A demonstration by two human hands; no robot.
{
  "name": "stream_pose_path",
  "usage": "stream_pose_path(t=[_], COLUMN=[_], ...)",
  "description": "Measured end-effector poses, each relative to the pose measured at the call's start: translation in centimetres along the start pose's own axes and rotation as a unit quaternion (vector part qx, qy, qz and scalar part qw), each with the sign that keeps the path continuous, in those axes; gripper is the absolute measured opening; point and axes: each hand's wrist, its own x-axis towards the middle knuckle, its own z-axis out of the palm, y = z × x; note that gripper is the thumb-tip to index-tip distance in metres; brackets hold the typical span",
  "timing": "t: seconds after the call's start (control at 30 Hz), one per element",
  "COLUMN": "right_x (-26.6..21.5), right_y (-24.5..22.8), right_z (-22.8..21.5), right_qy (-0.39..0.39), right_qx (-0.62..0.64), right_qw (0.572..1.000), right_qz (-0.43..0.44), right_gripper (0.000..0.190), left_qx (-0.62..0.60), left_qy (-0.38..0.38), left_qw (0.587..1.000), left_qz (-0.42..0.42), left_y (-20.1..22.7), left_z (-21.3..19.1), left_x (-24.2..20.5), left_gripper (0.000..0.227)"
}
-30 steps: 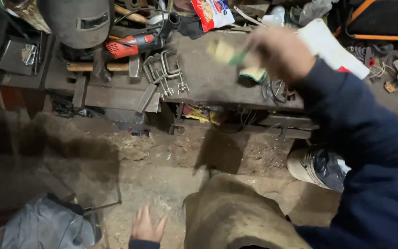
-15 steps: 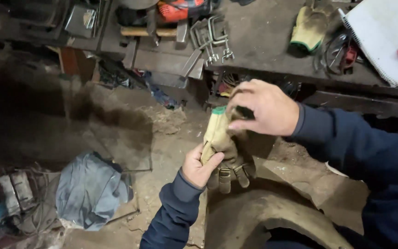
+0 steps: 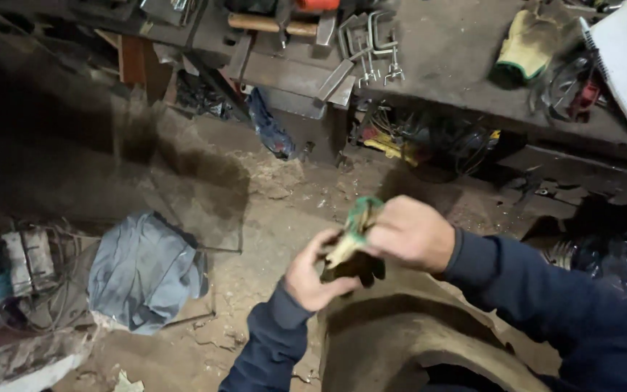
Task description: Secure a metal mesh to a rectangular frame using C-clamps and prepare for welding.
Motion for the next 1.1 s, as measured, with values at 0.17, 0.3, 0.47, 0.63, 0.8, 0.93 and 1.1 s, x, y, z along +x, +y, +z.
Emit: stream_pose_path(t=[0.17,0.3,0.47,0.63,0.8,0.93,1.1], right_x=[-0.9,-2.7,-6.4,-14.8,-22.2,-21.8,-14.4], right_y=[-2.4,-3.3,-3.2,-1.8,3.2,3.1,4.0], right_z=[3.7,5.6,8.4,18.7,25.1,25.7,22.9], right_qy=[-0.099,-0.237,-0.325,-0.168,-0.281,-0.239,-0.195], right_qx=[0.027,0.052,0.218,0.003,0.045,0.018,-0.012], right_qw=[0.992,0.969,0.9,0.983,0.94,0.953,0.966], right_qz=[-0.068,-0.053,0.193,0.068,0.186,0.186,0.17], right_gripper=[0.015,0.017,0.018,0.017,0.018,0.028,0.04], left_qx=[0.069,0.401,0.431,0.449,0.435,0.423,0.392], left_qy=[-0.009,-0.084,-0.037,0.004,-0.047,-0.044,-0.065], left_qw=[0.984,0.903,0.901,0.887,0.882,0.893,0.903], left_qz=[-0.164,-0.127,-0.004,0.104,0.174,0.146,0.164], left_y=[-0.9,-3.5,-6.2,-6.7,-6.7,-3.8,-4.0], left_z=[-0.7,0.7,3.5,6.8,7.8,8.3,8.5], left_x=[1.4,1.4,-0.1,-0.8,-0.6,-0.7,-0.3], left_gripper=[0.029,0.022,0.019,0.01,0.01,0.013,0.012])
